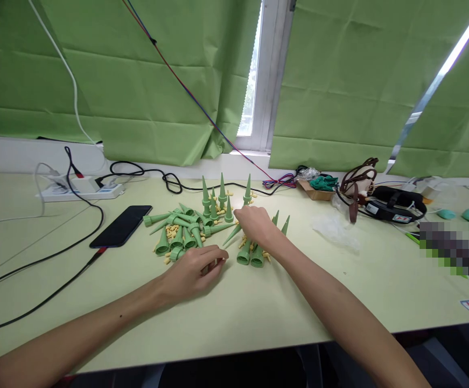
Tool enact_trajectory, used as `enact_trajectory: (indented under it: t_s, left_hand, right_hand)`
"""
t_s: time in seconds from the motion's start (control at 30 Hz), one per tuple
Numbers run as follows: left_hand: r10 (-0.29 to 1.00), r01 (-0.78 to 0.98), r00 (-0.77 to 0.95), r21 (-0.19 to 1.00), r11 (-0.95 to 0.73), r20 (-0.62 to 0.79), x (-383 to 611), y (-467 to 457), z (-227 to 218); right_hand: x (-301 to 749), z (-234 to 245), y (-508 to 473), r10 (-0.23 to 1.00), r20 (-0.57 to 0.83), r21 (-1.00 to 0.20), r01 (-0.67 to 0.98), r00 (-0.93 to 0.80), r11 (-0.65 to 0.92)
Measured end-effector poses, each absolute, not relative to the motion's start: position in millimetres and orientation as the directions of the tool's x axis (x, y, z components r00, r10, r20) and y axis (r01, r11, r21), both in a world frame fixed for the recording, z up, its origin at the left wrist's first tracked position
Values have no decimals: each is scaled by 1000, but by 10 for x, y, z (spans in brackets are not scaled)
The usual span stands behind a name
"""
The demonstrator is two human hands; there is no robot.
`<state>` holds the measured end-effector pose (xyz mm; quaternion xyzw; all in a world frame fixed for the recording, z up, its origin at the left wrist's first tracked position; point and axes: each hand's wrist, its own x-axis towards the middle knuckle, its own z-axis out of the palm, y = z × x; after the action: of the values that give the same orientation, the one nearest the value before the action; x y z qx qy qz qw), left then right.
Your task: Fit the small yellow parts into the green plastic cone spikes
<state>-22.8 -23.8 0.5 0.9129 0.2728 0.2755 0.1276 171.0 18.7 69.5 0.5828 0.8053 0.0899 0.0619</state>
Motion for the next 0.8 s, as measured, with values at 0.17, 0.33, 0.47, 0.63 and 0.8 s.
enact_trajectory:
  t_s: [0.17,0.33,0.47,0.63,0.8]
  left_hand:
    - [735,479,491,559,-676,468,-209,-215,36]
    - [905,419,224,803,-424,361,-205,-174,131]
    - [957,317,134,904,-288,258,-223,-132,169]
    - [951,321,163,897,-305,265,-213,-111,147]
    - [941,365,146,867,-339,306,-202,-110,125]
  right_hand:
    - [1692,603,88,923,214,-88,935,-320,344]
    - [1612,520,30,894,317,-388,817,-315,426]
    - [1565,489,3,868,315,-487,720,-383,494]
    - [1590,471,-11,791,201,-464,655,-578,597]
    - [1747,454,177,886,97,-251,850,-454,463]
